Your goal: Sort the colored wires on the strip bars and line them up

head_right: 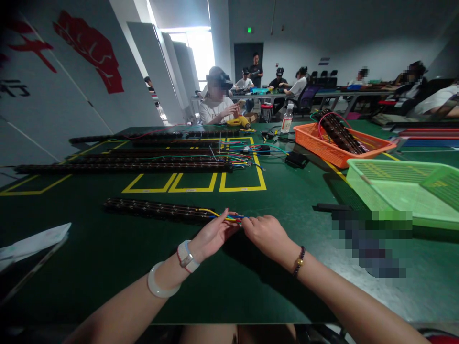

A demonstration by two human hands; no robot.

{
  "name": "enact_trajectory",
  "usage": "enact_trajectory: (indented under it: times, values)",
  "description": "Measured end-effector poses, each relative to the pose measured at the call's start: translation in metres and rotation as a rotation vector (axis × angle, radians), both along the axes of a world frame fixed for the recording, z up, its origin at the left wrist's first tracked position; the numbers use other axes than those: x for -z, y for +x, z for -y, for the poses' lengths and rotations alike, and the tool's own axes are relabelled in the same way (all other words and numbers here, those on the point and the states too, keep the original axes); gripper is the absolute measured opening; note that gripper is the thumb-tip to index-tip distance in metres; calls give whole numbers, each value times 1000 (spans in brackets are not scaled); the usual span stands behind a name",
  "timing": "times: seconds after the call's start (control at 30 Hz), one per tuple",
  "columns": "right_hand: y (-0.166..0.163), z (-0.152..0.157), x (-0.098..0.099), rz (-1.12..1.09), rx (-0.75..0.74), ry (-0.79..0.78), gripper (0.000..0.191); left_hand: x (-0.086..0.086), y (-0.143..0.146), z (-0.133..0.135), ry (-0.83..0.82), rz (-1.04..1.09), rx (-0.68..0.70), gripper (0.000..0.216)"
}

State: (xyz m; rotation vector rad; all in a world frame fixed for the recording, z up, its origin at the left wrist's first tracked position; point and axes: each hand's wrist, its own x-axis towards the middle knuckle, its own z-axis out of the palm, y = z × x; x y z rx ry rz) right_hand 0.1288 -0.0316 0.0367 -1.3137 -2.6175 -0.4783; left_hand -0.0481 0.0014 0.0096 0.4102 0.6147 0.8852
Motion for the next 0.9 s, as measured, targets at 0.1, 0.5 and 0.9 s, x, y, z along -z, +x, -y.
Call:
enact_trajectory:
  times: [0.1,0.5,0.9]
  values:
    - [6,-9,-11,11,-16,-18,18,-3,1,1,-9,-10,-7,24]
    - [15,-90,2,-221,188,-151,17,-1,4,2,11,-76,-45,10]
    - [17,-113,39,-515,20,-362,19,-1,2,1,39,-79,-22,17]
